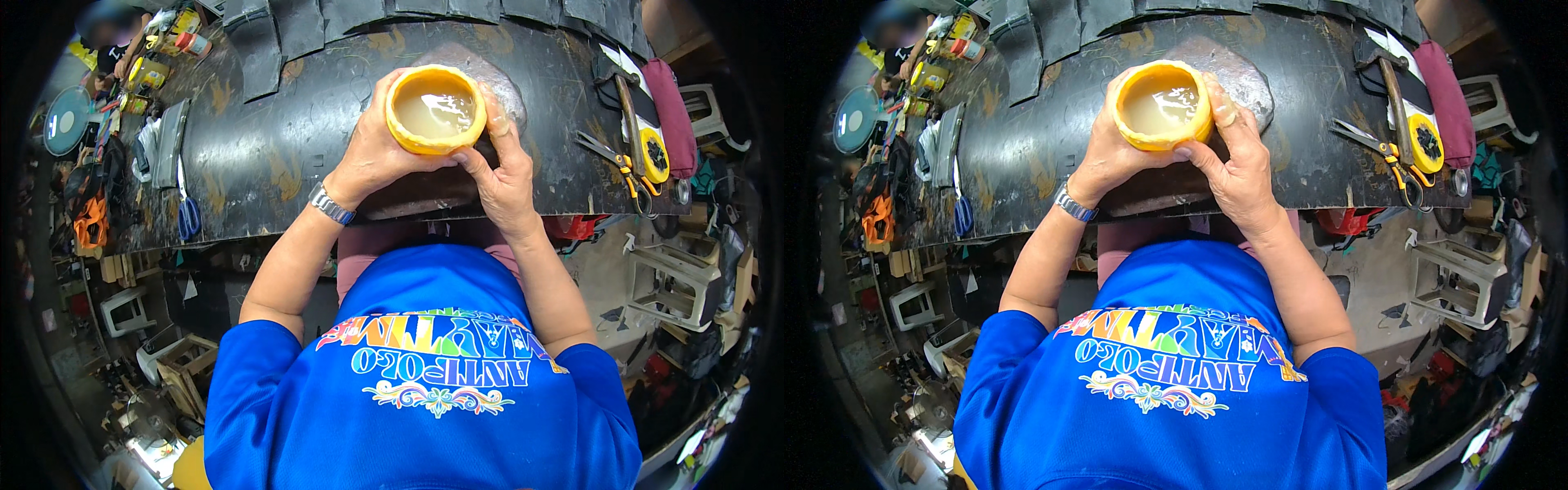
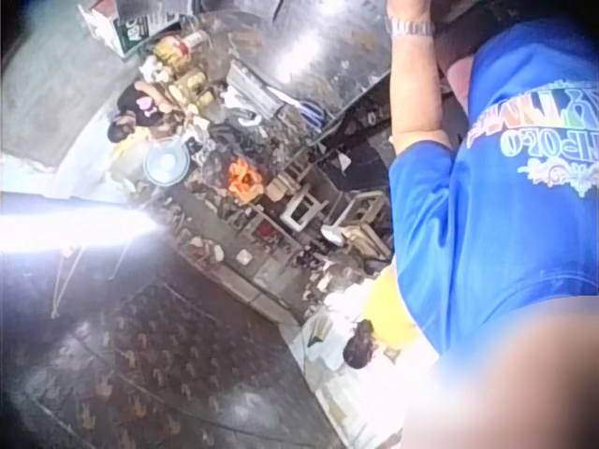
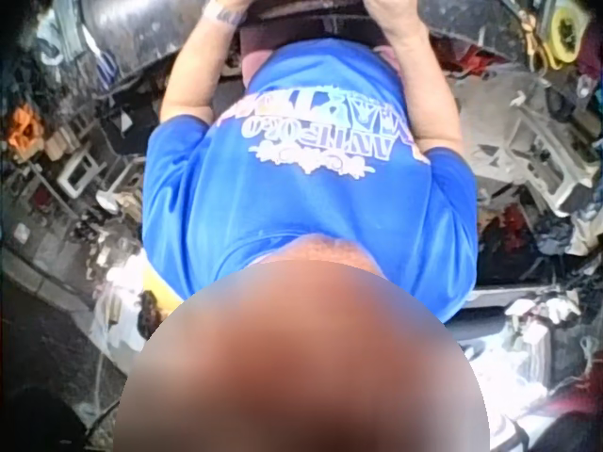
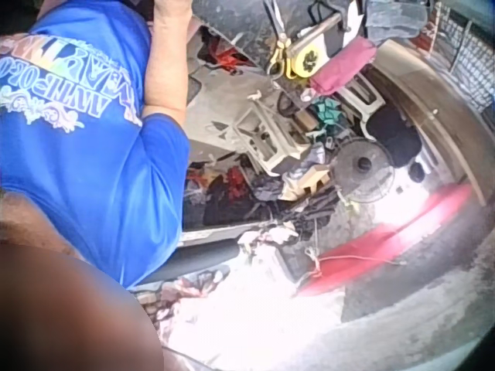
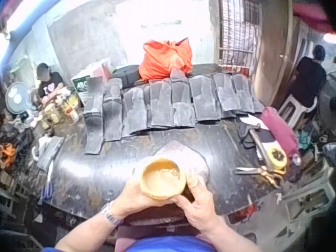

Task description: The person repeatedly rubs small black rubber pieces on a flat surface, then dips fingers into a yellow tub of paste and rubs the paste onto the rubber pieces. The person continues this cycle of rubbing and applying paste throughout the clip.

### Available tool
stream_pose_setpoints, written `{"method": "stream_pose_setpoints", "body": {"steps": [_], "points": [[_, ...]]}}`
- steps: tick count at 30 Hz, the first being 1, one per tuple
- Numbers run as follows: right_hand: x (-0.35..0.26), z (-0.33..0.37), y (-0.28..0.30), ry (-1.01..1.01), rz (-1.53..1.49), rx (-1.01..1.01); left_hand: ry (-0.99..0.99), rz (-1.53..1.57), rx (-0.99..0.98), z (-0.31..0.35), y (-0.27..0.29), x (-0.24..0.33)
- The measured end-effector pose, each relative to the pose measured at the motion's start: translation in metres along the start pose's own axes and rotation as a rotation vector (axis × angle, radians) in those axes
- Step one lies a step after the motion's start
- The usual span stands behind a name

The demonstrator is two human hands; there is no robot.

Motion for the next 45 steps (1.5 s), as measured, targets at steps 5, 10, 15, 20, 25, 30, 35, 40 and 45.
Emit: {"method": "stream_pose_setpoints", "body": {"steps": [5, 10, 15, 20, 25, 30, 35, 40, 45], "points": [[-0.004, 0.007, -0.005, 0.025, 0.024, 0.045, -0.064, -0.122, 0.068, 0.001, 0.004, 0.012], [-0.009, 0.013, -0.010, 0.084, 0.034, 0.042, -0.007, -0.188, 0.121, 0.009, 0.000, 0.017], [-0.009, 0.016, -0.023, 0.084, 0.072, 0.006, 0.015, -0.136, 0.182, 0.013, -0.005, 0.018], [-0.023, 0.011, -0.034, 0.036, 0.236, -0.124, 0.029, -0.082, 0.175, 0.013, -0.004, 0.017], [-0.067, -0.014, -0.006, 0.096, 0.894, -0.408, 0.086, -0.038, 0.156, 0.014, -0.002, 0.015], [-0.092, -0.051, -0.012, 0.366, 1.402, -0.691, -0.106, -0.296, 0.181, 0.002, 0.010, 0.042], [-0.084, -0.030, -0.039, 0.536, 1.707, -0.953, -0.167, -0.329, 0.167, -0.007, 0.007, 0.062], [-0.094, -0.030, -0.030, 0.332, 1.449, -0.878, -0.194, -0.379, 0.185, -0.007, 0.002, 0.070], [-0.096, -0.030, -0.015, 0.149, 1.258, -0.842, -0.240, -0.401, 0.149, -0.010, 0.000, 0.073]]}}
Point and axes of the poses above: each hand's wrist, its own z-axis away from the middle knuckle, its own y-axis out of the back of the hand, x = y × z, the point moved 9 cm from there along -z, towards the middle knuckle, and after that the axes turned 13 degrees about -z, right-handed, at the moved point
